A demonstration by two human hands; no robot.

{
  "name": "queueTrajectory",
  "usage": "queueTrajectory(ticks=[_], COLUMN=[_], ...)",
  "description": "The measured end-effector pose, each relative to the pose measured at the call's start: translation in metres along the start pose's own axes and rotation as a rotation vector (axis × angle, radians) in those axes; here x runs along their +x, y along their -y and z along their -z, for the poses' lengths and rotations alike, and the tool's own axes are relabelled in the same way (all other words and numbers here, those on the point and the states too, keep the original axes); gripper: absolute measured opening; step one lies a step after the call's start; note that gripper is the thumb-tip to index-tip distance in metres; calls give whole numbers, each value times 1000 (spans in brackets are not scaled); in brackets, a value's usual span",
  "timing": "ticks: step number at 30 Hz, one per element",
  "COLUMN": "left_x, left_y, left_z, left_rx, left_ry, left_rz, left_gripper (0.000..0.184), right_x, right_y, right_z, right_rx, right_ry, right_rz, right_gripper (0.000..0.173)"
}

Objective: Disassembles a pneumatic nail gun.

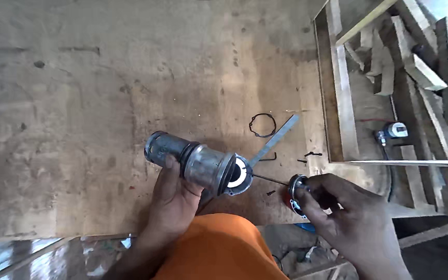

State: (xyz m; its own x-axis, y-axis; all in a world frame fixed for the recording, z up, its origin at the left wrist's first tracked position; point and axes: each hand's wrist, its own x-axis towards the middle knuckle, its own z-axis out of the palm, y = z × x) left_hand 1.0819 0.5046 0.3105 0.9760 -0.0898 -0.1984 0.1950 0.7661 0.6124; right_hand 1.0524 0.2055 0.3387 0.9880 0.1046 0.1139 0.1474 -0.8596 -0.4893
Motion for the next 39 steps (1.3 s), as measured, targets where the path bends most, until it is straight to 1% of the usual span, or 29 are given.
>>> queueTrajectory(ticks=[3, 7, 11, 14, 17, 19, 21, 23, 25, 27, 28, 30, 31, 34, 37, 39], left_x=[0, 2, 6, 7, 8, 13, 23, 41, 61, 75, 79, 85, 86, 88, 89, 90], left_y=[0, 0, 1, 2, 0, -4, -10, -11, -8, 1, 6, 17, 21, 32, 36, 39], left_z=[1, 2, 2, 3, 9, 21, 37, 61, 95, 131, 146, 169, 176, 182, 177, 175], left_rx=[-6, -47, -96, -134, -81, 35, 210, 363, 543, 803, 922, 1106, 1158, 1177, 1137, 1155], left_ry=[26, 24, -35, -62, -91, -119, -220, -350, -442, -517, -526, -507, -493, -493, -475, -447], left_rz=[3, 48, 105, 144, 183, 221, 261, 293, 327, 361, 379, 433, 471, 534, 510, 496], left_gripper=[38, 44, 47, 51, 52, 51, 49, 46, 48, 54, 57, 63, 64, 63, 61, 61], right_x=[1, 0, -3, -4, -8, -13, -20, -25, -27, -31, -33, -36, -37, -38, -37, -39], right_y=[-1, -3, -11, -17, -34, -46, -56, -64, -73, -82, -87, -96, -99, -107, -106, -108], right_z=[1, 7, 13, 7, -21, -52, -89, -127, -162, -191, -204, -221, -227, -235, -232, -231], right_rx=[1, 54, 164, 349, 665, 885, 1033, 1114, 1156, 1162, 1169, 1174, 1181, 1173, 1181, 1176], right_ry=[13, 5, -92, -219, -273, -272, -264, -278, -302, -295, -275, -226, -210, -159, -155, -131], right_rz=[-7, -48, -117, -249, -449, -640, -850, -1064, -1205, -1253, -1254, -1251, -1257, -1264, -1279, -1263], right_gripper=[28, 27, 27, 19, 20, 25, 29, 28, 25, 24, 24, 26, 27, 29, 28, 29])
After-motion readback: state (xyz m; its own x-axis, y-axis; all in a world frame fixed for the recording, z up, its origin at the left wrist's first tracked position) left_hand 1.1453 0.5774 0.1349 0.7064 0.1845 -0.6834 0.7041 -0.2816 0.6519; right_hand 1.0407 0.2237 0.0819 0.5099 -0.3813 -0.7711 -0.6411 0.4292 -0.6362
